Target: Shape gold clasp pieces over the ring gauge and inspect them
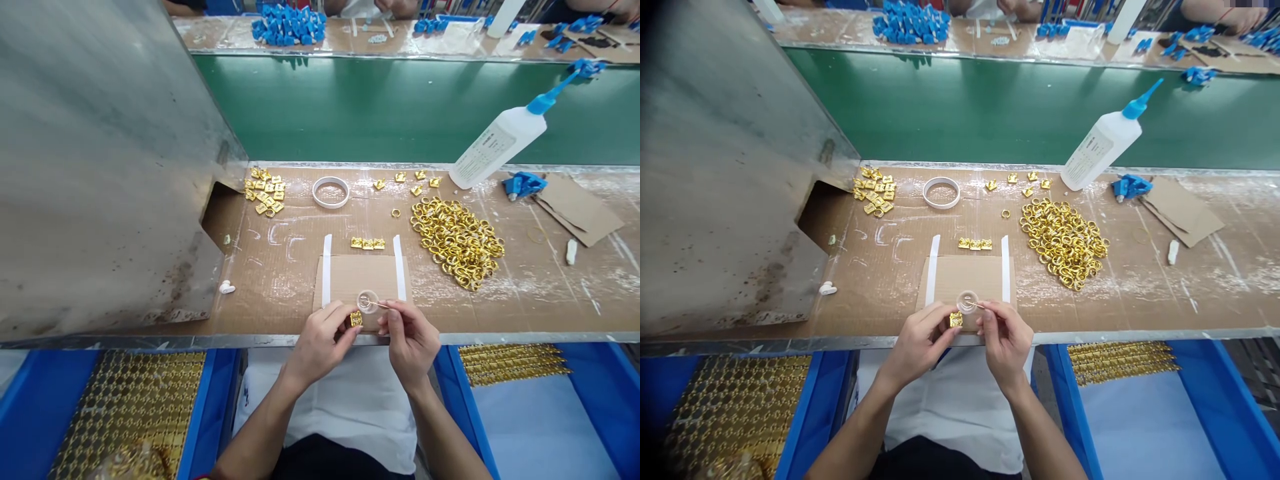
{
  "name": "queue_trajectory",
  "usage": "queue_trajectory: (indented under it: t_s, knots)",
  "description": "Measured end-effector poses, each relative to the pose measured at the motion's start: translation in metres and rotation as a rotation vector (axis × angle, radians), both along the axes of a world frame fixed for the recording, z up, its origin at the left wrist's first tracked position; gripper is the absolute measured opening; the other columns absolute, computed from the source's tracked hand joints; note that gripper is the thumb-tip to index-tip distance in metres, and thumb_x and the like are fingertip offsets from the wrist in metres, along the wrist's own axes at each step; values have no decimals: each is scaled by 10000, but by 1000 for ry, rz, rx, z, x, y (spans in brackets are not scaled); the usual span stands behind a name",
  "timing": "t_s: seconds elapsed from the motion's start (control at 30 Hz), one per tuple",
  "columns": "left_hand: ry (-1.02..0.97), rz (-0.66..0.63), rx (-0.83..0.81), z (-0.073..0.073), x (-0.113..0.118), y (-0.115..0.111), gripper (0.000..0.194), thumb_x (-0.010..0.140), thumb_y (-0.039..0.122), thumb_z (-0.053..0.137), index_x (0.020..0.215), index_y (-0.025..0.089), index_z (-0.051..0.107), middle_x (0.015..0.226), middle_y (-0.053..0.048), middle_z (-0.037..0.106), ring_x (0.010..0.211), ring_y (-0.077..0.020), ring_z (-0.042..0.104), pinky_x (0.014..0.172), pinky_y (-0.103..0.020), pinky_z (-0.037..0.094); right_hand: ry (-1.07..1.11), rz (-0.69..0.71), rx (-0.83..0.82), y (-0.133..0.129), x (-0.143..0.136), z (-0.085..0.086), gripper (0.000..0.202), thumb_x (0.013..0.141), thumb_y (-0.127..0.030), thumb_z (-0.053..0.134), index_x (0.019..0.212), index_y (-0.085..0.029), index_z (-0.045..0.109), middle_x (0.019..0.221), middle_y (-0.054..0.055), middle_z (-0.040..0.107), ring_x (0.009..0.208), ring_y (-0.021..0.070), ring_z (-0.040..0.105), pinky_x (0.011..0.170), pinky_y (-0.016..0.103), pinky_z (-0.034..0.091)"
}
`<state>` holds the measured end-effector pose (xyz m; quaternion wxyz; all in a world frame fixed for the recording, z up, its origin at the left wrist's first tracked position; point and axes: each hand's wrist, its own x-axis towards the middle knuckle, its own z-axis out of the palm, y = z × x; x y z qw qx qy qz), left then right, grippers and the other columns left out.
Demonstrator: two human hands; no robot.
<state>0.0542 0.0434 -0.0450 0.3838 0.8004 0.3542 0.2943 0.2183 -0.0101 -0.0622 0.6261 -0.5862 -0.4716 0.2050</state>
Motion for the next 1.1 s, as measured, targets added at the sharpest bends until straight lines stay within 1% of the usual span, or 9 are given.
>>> queue_trajectory:
  t_s: [0.13,0.23,0.43,0.63,0.8,0.97,1.1]
  knots:
    - [3,2,7,-1,0,0,198,959,144,578,1145,142,645,790,-5,610,638,-143,569,619,-259,470,58,48,115,-3,0,-1,190,988,-139,585,1064,-239,729,896,40,764,519,112,653,411,210,539]
    - [2,7,15,-1,0,0,178,967,158,577,1132,151,644,798,-8,615,641,-143,574,623,-259,474,30,103,184,-8,1,-5,214,980,-113,578,1086,-235,719,925,60,766,530,122,652,405,228,533]
    - [5,10,6,0,1,-1,177,976,171,571,1140,164,636,805,-11,623,649,-145,581,626,-258,479,-90,177,158,-13,4,-10,266,955,-66,580,1119,-231,709,961,72,771,576,129,676,453,233,565]
    - [7,6,-15,0,0,-1,169,971,163,576,1129,160,634,824,-18,636,658,-145,590,628,-257,483,-212,205,142,-11,6,-6,265,952,-83,578,1130,-235,703,952,72,786,633,162,726,574,281,635]
    - [0,11,1,-2,0,-1,179,971,162,571,1140,155,630,825,-20,638,659,-146,592,626,-257,486,-307,215,155,-10,5,-4,265,947,-72,572,1133,-223,684,944,88,786,749,199,766,632,302,659]
    - [5,15,5,-2,1,-1,164,981,188,566,1132,167,628,823,-19,642,660,-147,593,632,-260,494,-321,206,153,-9,5,-3,263,951,-66,563,1131,-222,674,938,90,785,801,209,776,657,307,666]
    - [14,13,-4,0,1,-1,170,991,198,548,1141,179,626,834,-23,648,660,-147,597,646,-266,505,-323,214,155,-9,4,-3,276,943,-67,570,1137,-232,677,948,85,790,776,210,776,642,310,666]
